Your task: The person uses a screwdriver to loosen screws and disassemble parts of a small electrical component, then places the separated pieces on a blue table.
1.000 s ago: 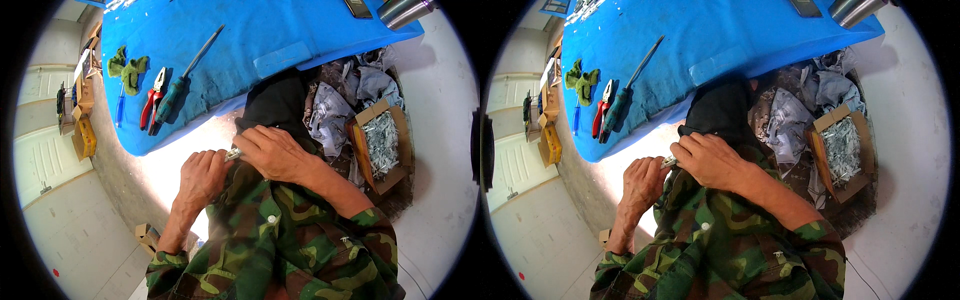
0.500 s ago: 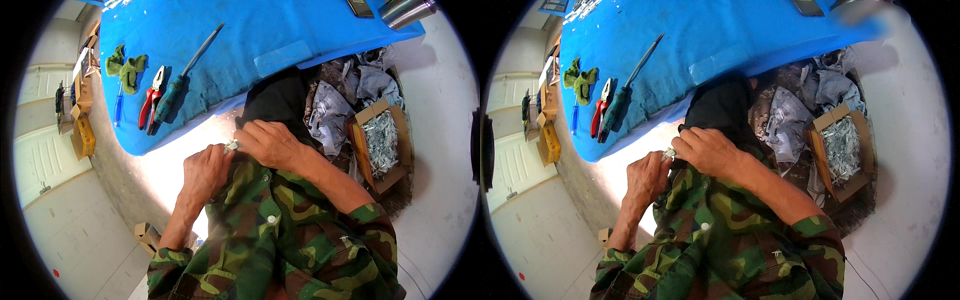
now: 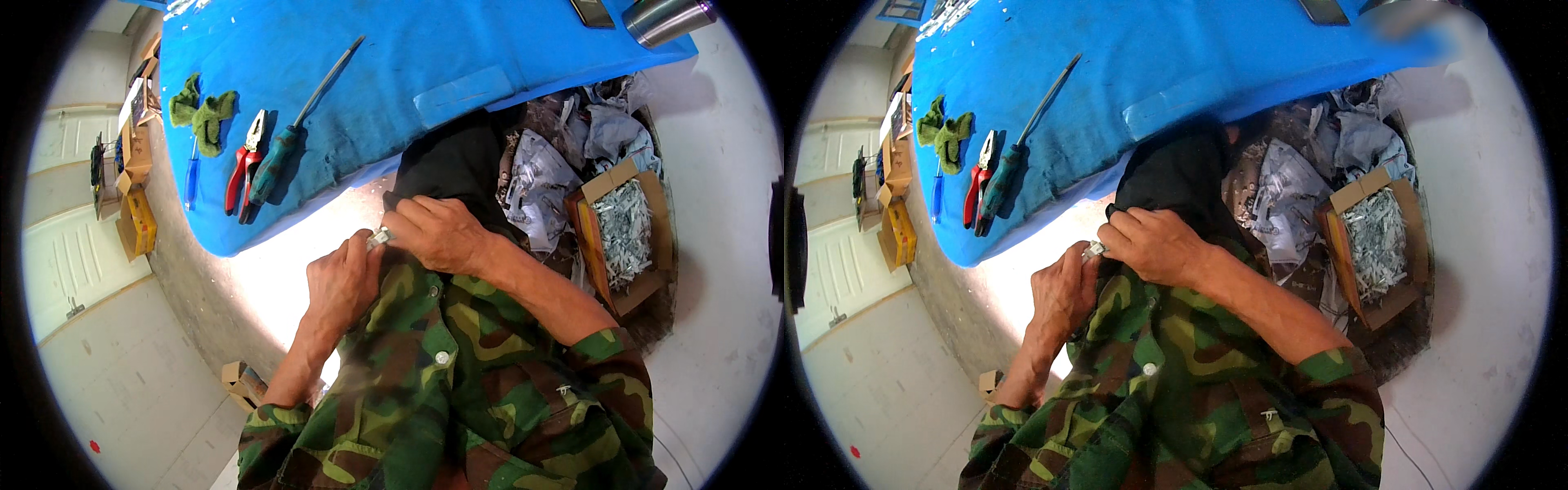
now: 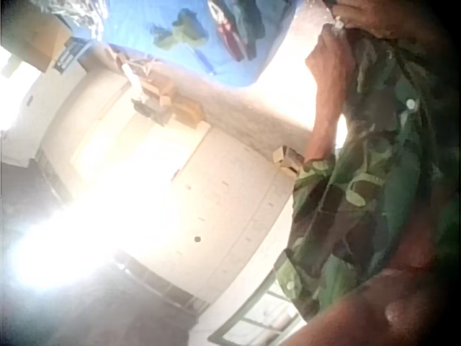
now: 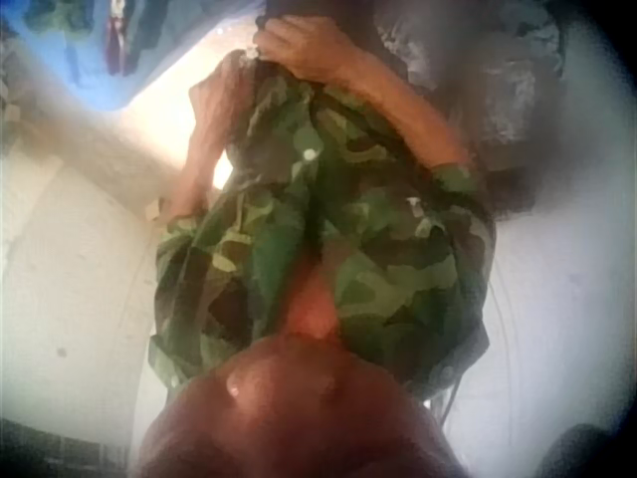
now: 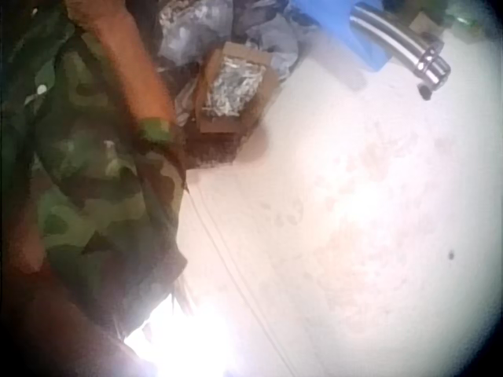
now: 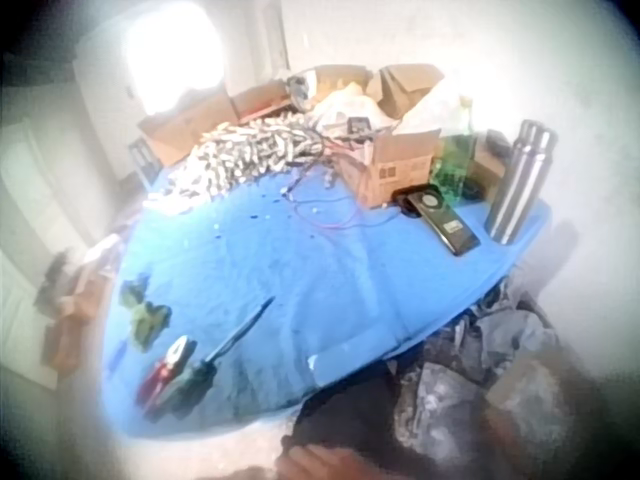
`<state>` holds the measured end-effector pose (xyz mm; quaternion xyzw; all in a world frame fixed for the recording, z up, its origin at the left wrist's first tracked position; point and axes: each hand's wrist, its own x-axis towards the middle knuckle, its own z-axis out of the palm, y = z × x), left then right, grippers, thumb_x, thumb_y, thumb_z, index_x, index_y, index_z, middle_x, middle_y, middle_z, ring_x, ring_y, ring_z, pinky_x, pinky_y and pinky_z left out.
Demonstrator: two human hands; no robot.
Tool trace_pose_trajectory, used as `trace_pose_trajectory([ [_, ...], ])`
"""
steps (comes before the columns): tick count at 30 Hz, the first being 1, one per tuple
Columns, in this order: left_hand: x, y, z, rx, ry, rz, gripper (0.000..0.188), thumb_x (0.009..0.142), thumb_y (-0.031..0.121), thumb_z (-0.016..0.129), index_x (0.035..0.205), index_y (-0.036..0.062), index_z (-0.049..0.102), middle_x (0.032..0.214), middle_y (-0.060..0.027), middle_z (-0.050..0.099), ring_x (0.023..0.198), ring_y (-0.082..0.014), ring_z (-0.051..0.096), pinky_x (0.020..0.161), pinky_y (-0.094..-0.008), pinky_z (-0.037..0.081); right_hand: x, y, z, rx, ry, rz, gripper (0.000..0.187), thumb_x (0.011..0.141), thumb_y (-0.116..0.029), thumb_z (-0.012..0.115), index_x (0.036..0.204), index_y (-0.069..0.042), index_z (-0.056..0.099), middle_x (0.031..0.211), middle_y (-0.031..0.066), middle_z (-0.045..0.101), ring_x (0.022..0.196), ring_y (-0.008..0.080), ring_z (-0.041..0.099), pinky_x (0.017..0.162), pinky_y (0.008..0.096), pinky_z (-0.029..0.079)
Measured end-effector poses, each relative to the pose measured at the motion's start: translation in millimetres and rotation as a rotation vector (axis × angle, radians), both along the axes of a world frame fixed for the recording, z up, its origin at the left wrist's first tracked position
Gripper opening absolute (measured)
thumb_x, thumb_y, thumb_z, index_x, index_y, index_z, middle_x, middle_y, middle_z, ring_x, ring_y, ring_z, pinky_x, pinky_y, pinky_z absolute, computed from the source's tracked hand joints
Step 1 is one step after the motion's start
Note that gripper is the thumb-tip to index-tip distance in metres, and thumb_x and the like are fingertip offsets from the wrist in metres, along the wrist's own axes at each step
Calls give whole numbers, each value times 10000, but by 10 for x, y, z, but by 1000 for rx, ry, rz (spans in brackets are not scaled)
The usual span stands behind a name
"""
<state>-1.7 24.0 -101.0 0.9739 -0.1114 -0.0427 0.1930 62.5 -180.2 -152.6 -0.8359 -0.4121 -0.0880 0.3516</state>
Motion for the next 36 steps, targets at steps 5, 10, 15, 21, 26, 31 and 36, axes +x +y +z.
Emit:
trace_pose_trajectory([
  [5, 10, -56, -1, 29, 7, 15, 225, 995, 206, 683, 1155, 62, 619, 772, -130, 687, 627, -330, 687, 551, -438, 535, -3, 9, -27, 2, 27, -26, 235, 859, -241, 755, 962, -107, 592, 864, 48, 563, 803, 235, 644, 643, 369, 535],
  [10, 30, -26, 59, 99, 20, -92, 182, 1003, 192, 665, 1045, 41, 573, 757, -129, 638, 625, -339, 673, 549, -447, 533, -1, 7, -60, -9, -1, 20, 233, 858, -243, 756, 959, -110, 592, 865, 48, 568, 801, 233, 643, 642, 369, 536],
  [15, 58, 3, -17, -23, 129, -76, 117, 1008, 96, 635, 1066, 22, 567, 833, -193, 659, 685, -402, 672, 609, -497, 531, -21, 22, -69, 9, 13, -24, 232, 856, -239, 757, 954, -115, 588, 864, 48, 571, 803, 227, 652, 639, 360, 540],
  [21, -10, -99, -34, -114, 140, 31, 92, 1032, 80, 607, 1063, 18, 547, 808, -226, 634, 675, -449, 652, 587, -514, 507, -37, 8, -65, -2, 25, -49, 232, 859, -238, 757, 958, -120, 583, 862, 44, 571, 804, 228, 658, 632, 360, 543],
  [26, -62, -187, -155, -140, 91, 131, 98, 1035, 104, 603, 1054, 23, 550, 848, -220, 663, 706, -453, 662, 597, -523, 521, -11, 0, -80, -8, -5, -61, 214, 871, -238, 740, 955, -123, 580, 858, 41, 568, 792, 223, 655, 627, 355, 540],
  [31, -156, -280, -242, -130, 64, 214, 116, 1027, 118, 610, 1069, 28, 550, 870, -212, 674, 721, -445, 671, 609, -527, 531, -24, -15, -114, 5, -20, -58, 200, 874, -235, 726, 944, -126, 573, 843, 34, 558, 776, 216, 653, 615, 352, 538],
  [36, -181, -288, -302, -80, 43, 190, 136, 1015, 110, 612, 1092, 31, 533, 868, -211, 658, 724, -447, 667, 609, -535, 529, -26, -38, -143, 15, -40, -49, 206, 862, -233, 730, 936, -129, 567, 823, 28, 546, 764, 208, 651, 597, 349, 534],
])
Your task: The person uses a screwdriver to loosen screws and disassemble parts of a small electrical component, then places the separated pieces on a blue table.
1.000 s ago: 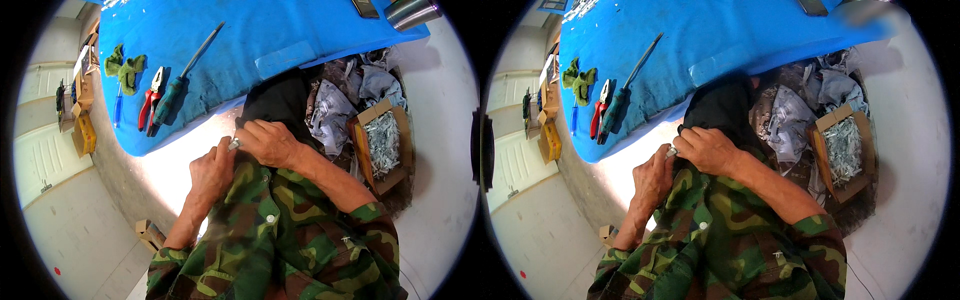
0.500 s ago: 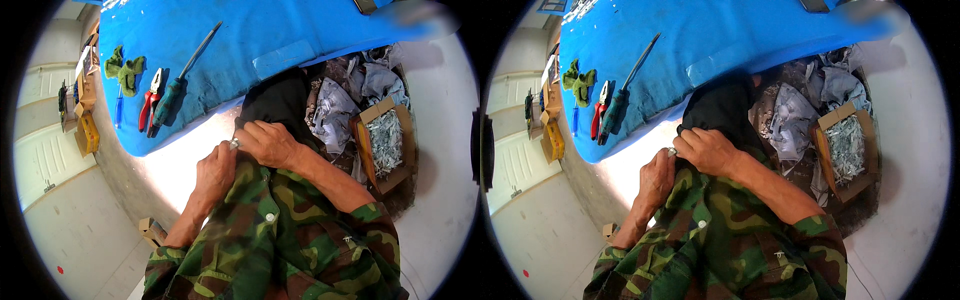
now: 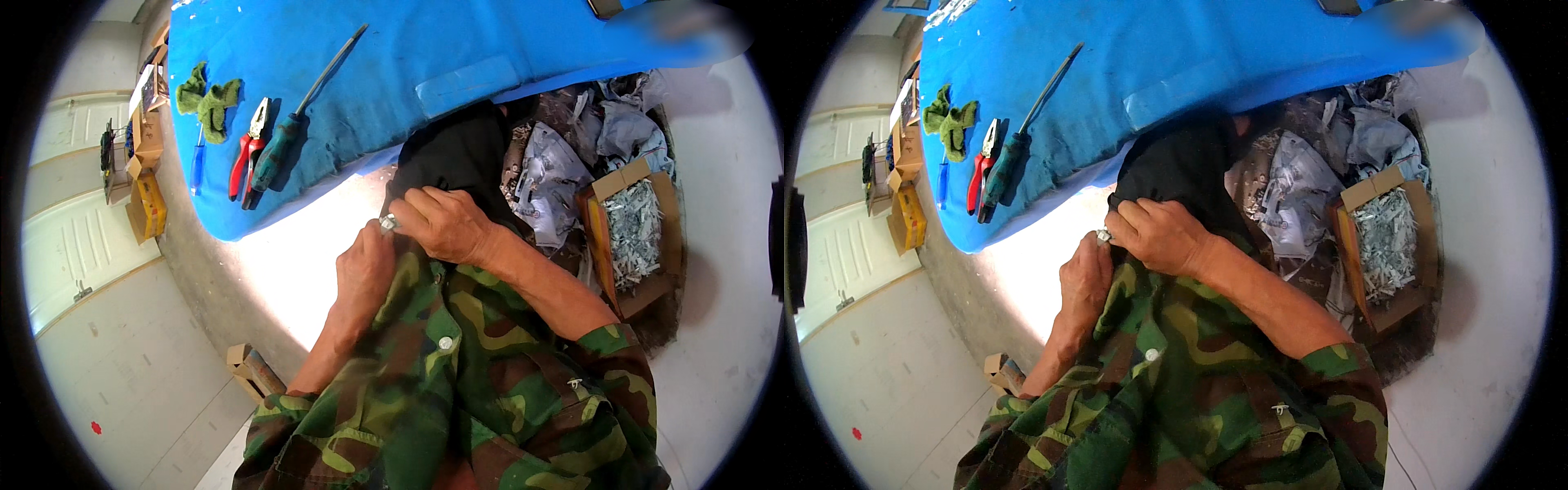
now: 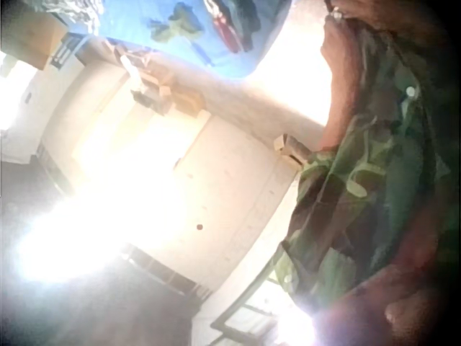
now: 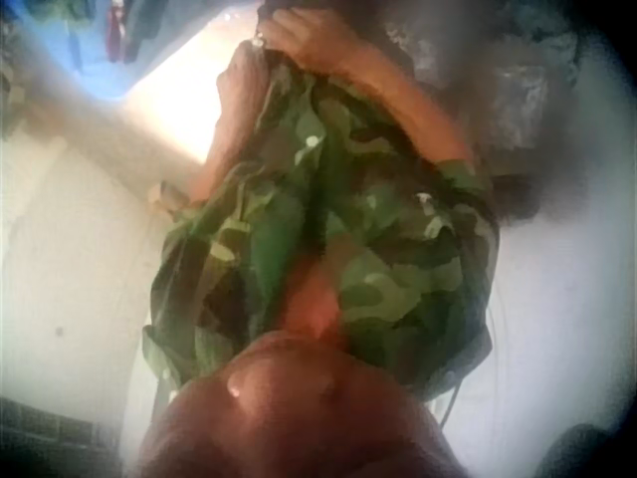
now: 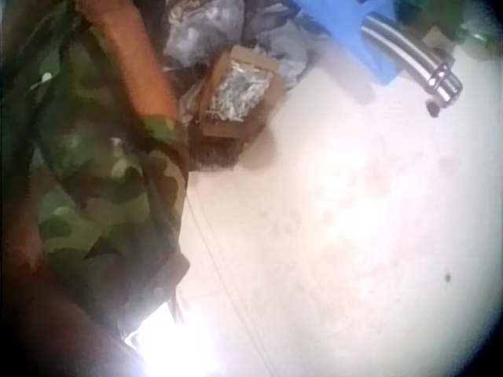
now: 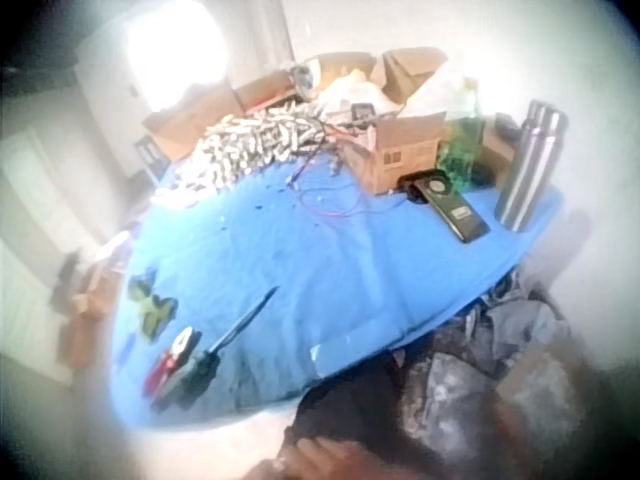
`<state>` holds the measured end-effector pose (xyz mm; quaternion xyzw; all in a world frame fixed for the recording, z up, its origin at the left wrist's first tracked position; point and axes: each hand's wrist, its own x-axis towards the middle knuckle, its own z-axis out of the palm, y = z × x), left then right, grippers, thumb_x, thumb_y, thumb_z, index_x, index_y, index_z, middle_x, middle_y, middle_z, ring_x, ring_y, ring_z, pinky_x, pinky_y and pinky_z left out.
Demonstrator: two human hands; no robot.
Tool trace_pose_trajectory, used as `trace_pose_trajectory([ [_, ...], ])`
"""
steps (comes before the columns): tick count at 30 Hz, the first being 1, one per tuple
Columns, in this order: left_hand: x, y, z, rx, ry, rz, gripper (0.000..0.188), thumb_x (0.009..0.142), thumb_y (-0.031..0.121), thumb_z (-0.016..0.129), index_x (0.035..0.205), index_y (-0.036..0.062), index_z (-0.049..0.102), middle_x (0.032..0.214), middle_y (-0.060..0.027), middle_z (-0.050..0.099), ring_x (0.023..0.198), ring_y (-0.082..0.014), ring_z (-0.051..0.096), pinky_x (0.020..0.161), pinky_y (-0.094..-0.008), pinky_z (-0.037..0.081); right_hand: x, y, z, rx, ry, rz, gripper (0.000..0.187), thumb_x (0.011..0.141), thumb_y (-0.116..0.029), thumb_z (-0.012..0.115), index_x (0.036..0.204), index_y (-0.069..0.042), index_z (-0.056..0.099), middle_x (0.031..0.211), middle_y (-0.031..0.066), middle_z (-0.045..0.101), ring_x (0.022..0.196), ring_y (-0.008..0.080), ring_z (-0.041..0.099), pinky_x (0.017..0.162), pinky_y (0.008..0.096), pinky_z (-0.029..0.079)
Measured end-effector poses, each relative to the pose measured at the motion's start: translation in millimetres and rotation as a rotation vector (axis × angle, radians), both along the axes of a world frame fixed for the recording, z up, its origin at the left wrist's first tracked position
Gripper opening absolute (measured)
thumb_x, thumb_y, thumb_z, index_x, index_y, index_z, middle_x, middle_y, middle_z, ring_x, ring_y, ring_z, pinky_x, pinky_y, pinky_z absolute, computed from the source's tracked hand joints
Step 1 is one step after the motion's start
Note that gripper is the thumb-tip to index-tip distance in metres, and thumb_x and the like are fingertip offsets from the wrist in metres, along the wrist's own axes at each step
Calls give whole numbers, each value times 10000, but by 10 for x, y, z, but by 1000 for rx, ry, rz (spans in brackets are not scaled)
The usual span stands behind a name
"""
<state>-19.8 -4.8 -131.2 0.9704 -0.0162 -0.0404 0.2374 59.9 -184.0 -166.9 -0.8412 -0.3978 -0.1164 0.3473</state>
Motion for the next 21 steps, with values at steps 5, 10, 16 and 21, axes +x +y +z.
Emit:
trace_pose_trajectory([
  [5, 31, 72, 35, -64, 72, -68, 131, 1005, 95, 603, 1086, 39, 516, 879, -219, 652, 735, -452, 663, 598, -555, 520, -9, -18, 16, -15, 1, 3, 210, 867, -230, 735, 944, -126, 570, 825, 33, 547, 761, 214, 652, 600, 356, 538],
  [10, 13, 48, -58, -19, -9, -4, 128, 1006, 96, 599, 1082, 40, 512, 873, -230, 650, 729, -459, 662, 603, -562, 519, 8, 32, 37, 22, 14, -12, 225, 869, -230, 743, 955, -113, 571, 826, 42, 549, 760, 235, 654, 602, 368, 540],
  [16, 65, -19, -167, -99, -12, 109, 116, 1012, 112, 602, 1061, 38, 529, 855, -245, 665, 740, -480, 672, 615, -558, 522, 27, 69, -4, 47, 0, -57, 208, 876, -198, 730, 978, -91, 584, 829, 57, 561, 727, 255, 653, 603, 378, 542],
  [21, 99, -119, -97, -222, -20, 174, 116, 1012, 109, 597, 1073, 38, 529, 874, -267, 677, 767, -501, 676, 635, -560, 528, 6, 50, 19, 30, 6, -95, 209, 870, -167, 719, 1007, -64, 600, 834, 64, 571, 717, 256, 655, 611, 377, 544],
])
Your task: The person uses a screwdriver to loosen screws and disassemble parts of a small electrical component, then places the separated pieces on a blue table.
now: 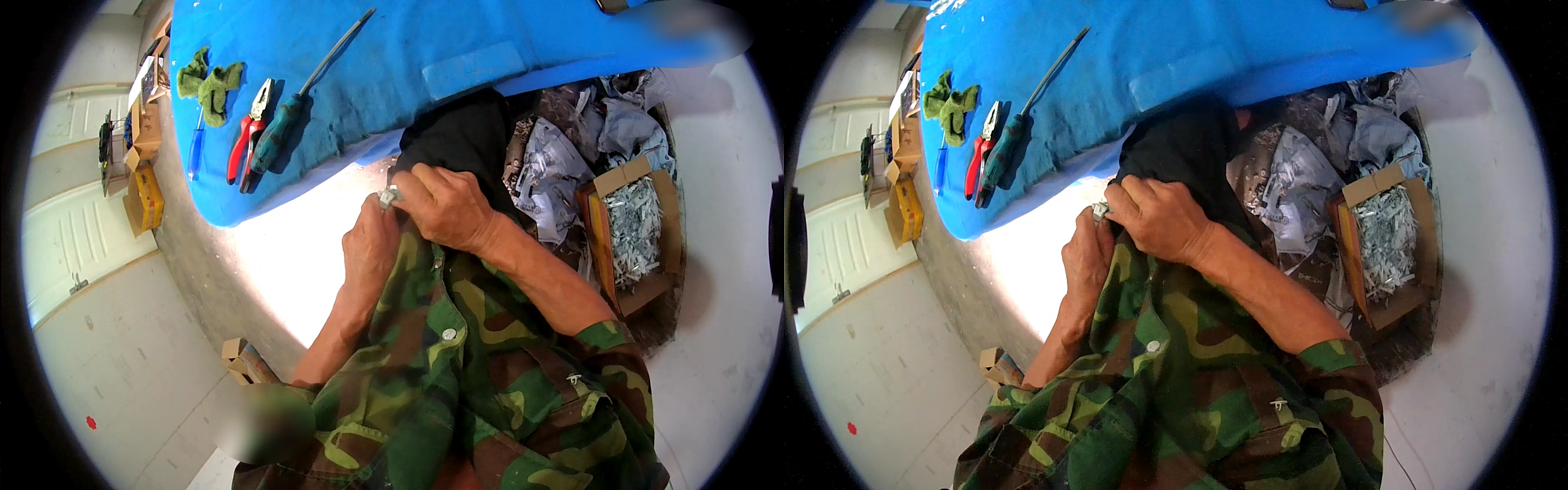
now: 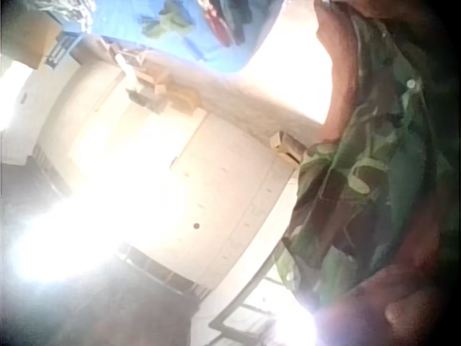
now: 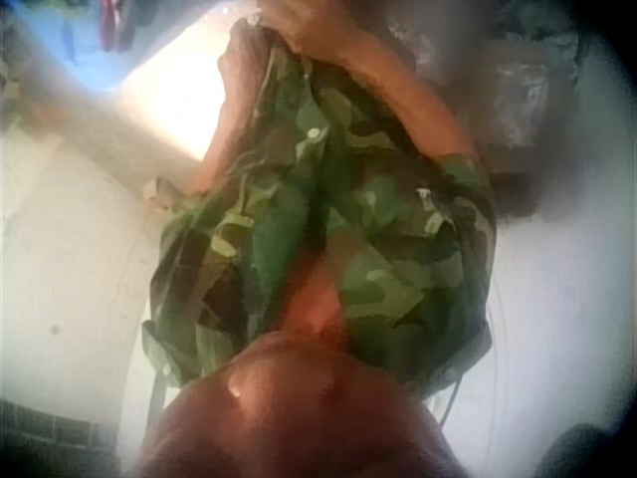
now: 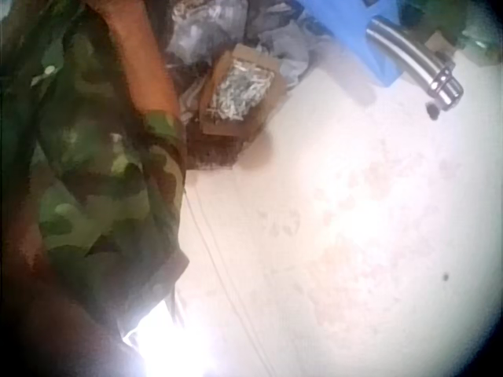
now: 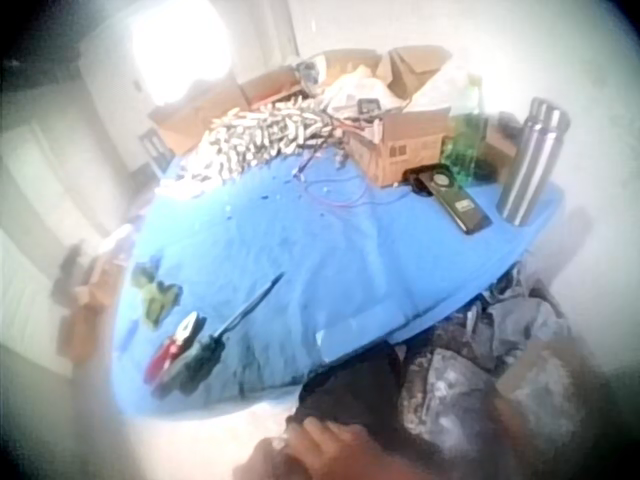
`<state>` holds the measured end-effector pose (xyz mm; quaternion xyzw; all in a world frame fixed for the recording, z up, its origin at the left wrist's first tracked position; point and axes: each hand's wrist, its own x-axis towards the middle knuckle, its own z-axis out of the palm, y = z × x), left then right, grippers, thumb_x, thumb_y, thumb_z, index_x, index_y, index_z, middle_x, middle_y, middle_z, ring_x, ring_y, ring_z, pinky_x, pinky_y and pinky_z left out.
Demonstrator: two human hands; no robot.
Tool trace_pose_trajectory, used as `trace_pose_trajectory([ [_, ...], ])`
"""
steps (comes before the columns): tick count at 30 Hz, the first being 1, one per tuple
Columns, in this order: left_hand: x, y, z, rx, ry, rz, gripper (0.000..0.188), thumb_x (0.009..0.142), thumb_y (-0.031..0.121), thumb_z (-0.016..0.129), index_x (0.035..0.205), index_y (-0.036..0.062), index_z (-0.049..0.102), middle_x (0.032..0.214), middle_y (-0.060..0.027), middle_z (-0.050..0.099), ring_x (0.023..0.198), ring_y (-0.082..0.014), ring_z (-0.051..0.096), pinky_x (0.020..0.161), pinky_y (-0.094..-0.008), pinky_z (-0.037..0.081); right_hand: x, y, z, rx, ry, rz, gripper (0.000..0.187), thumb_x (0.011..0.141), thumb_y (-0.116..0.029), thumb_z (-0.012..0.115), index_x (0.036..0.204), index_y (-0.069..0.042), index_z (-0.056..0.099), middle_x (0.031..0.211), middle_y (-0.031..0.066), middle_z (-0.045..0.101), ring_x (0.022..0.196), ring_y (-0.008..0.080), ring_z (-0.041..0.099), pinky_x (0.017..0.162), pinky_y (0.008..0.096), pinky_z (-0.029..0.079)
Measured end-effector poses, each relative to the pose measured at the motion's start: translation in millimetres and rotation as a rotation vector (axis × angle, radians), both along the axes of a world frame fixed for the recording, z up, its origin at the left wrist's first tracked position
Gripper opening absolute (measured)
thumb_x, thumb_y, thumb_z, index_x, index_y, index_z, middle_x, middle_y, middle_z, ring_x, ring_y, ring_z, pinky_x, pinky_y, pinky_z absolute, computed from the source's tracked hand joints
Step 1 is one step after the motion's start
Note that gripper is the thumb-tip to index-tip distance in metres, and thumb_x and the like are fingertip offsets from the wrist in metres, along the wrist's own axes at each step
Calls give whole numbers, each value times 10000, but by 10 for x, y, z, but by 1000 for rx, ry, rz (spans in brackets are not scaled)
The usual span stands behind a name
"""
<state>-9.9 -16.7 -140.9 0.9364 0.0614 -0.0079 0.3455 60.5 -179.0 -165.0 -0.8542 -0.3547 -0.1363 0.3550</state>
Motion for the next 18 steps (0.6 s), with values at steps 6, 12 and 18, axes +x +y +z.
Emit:
trace_pose_trajectory([
  [6, -24, -20, -83, 23, -7, 33, 132, 1014, 109, 590, 1110, 40, 533, 893, -259, 689, 790, -489, 689, 650, -544, 540, -13, -4, 77, 35, -42, -25, 257, 870, -170, 730, 1066, -43, 623, 837, 65, 568, 726, 256, 657, 615, 370, 544],
  [12, -3, -152, 1, -45, 9, 83, 157, 1028, 132, 564, 1166, 57, 557, 933, -263, 702, 884, -479, 711, 707, -519, 565, -57, -35, 124, 56, -51, -69, 303, 864, -185, 750, 1100, -38, 630, 844, 74, 567, 734, 255, 655, 618, 364, 544],
  [18, -72, 88, 239, 28, 35, -163, 147, 1037, 132, 559, 1153, 47, 530, 933, -274, 689, 840, -516, 673, 692, -571, 537, -146, -85, 208, 40, -61, 6, 301, 870, -204, 758, 1087, -45, 621, 851, 78, 571, 766, 258, 659, 637, 371, 548],
])
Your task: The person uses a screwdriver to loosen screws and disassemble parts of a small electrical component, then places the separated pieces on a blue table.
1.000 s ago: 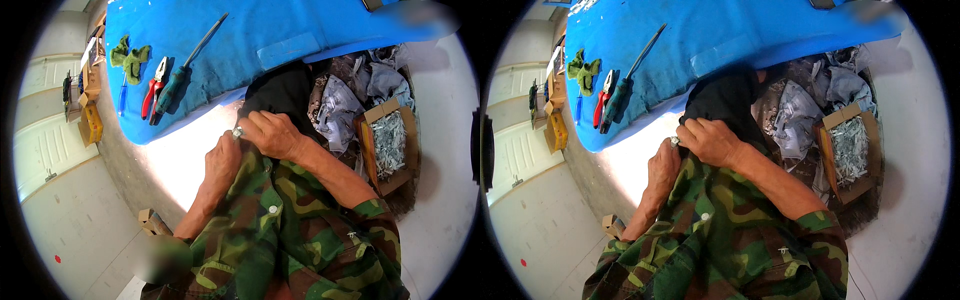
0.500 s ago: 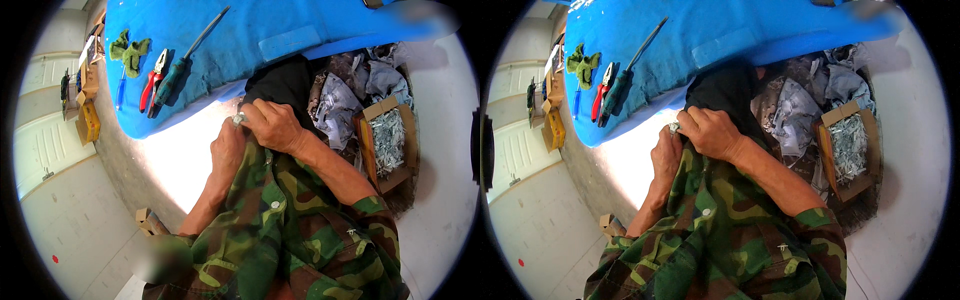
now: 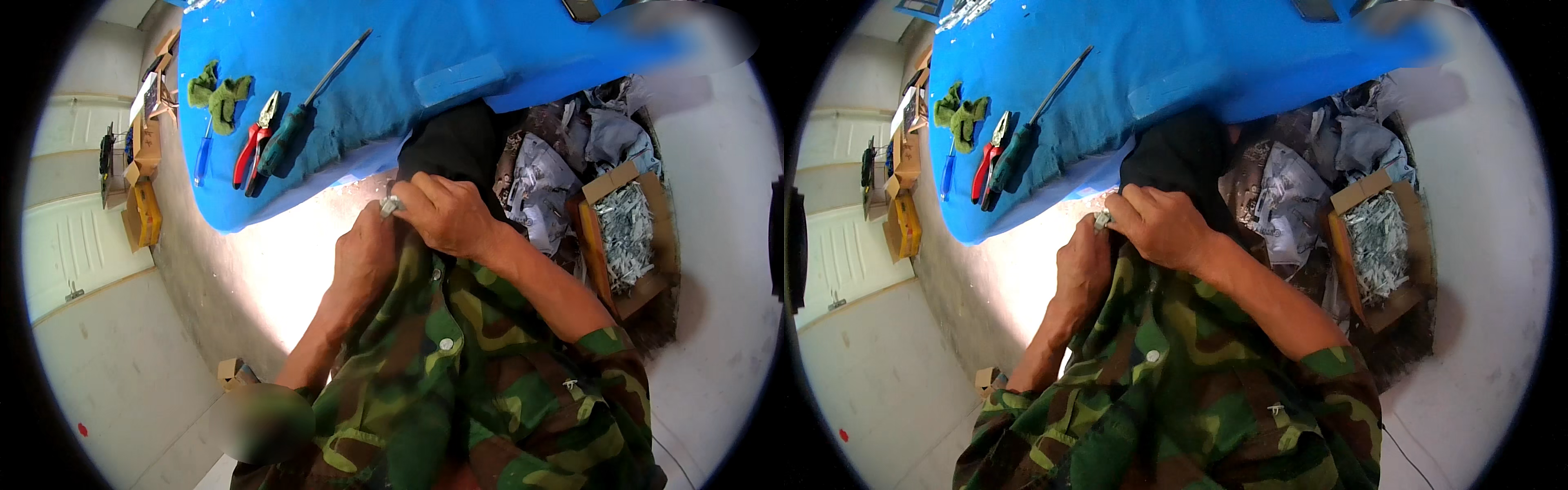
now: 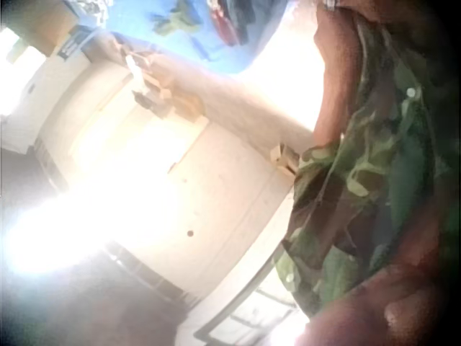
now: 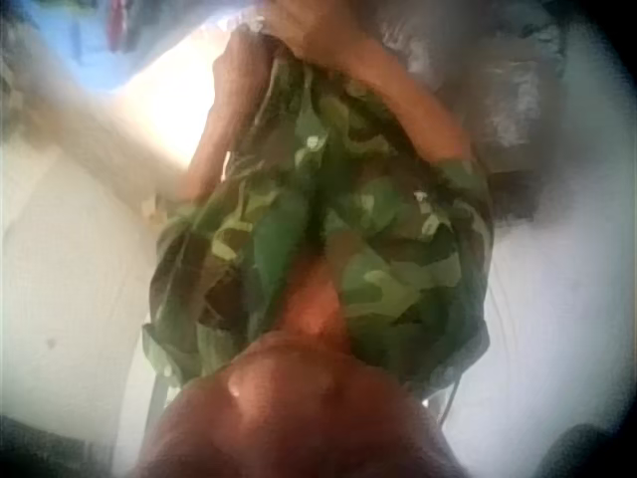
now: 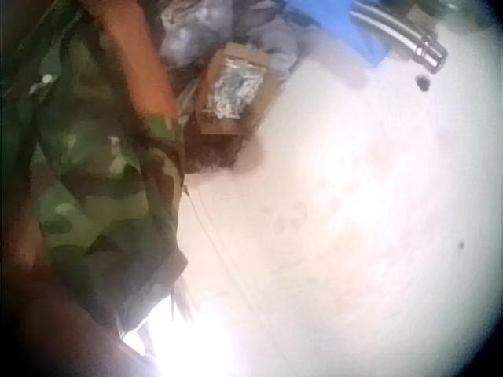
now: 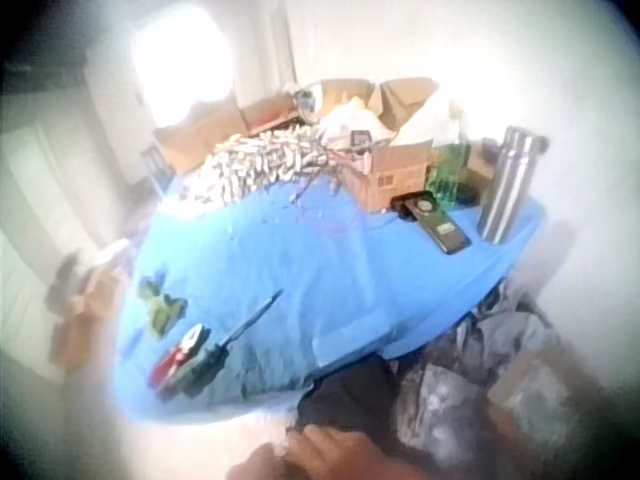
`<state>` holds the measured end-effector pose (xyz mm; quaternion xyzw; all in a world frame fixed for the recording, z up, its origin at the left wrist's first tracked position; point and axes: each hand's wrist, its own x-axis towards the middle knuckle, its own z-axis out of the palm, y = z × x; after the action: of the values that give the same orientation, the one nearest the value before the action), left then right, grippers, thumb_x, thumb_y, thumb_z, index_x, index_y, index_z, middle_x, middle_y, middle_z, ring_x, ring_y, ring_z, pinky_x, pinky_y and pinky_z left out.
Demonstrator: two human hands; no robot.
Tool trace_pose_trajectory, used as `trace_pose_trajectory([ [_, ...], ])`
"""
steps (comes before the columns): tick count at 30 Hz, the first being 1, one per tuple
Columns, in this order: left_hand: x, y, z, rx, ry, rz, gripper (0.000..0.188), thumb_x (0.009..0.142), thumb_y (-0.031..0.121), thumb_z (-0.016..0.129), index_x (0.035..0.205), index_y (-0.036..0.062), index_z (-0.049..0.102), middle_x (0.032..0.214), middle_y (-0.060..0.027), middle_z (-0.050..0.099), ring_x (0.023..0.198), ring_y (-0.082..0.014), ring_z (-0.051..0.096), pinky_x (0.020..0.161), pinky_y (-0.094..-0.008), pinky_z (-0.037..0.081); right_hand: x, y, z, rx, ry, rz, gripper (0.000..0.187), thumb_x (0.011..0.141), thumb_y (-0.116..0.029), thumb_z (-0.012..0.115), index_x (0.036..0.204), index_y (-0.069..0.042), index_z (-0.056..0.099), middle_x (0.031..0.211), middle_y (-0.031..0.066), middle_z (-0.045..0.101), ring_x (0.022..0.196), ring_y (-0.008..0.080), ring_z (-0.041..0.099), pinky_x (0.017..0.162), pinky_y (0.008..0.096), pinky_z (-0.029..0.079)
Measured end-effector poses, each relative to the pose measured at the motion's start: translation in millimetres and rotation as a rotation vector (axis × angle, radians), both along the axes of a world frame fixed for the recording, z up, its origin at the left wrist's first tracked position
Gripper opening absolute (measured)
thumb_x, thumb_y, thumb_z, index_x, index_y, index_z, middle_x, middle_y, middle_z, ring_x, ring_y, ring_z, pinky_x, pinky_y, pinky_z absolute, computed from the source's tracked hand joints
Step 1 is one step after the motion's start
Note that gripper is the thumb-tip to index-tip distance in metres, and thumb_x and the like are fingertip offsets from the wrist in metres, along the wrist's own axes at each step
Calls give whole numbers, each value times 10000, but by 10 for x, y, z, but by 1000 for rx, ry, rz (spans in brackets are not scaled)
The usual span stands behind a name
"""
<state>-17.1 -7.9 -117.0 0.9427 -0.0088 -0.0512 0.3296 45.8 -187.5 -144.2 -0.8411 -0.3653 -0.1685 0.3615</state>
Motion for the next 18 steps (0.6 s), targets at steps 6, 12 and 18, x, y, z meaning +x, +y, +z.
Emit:
trace_pose_trajectory([
  [6, 5, 266, 253, 89, -58, -258, 135, 1007, 79, 600, 1116, 37, 532, 874, -228, 673, 770, -465, 672, 634, -542, 532, -16, -58, 134, -67, 1, 110, 273, 881, -227, 754, 1046, -61, 614, 887, 69, 583, 804, 250, 659, 654, 368, 550],
  [12, 16, 400, 263, 152, -110, -366, 167, 972, 82, 648, 1105, 35, 558, 835, -171, 667, 727, -398, 684, 605, -503, 540, 37, -92, 202, -229, -52, 173, 275, 857, -258, 774, 987, -91, 599, 890, 56, 581, 807, 235, 658, 645, 362, 541],
  [18, 83, 434, 230, 115, -138, -434, 196, 949, 74, 674, 1109, 17, 576, 767, -165, 667, 683, -375, 696, 566, -472, 541, 86, -107, 45, -60, 42, 234, 290, 856, -257, 787, 979, -84, 590, 846, 66, 573, 775, 258, 660, 623, 391, 528],
])
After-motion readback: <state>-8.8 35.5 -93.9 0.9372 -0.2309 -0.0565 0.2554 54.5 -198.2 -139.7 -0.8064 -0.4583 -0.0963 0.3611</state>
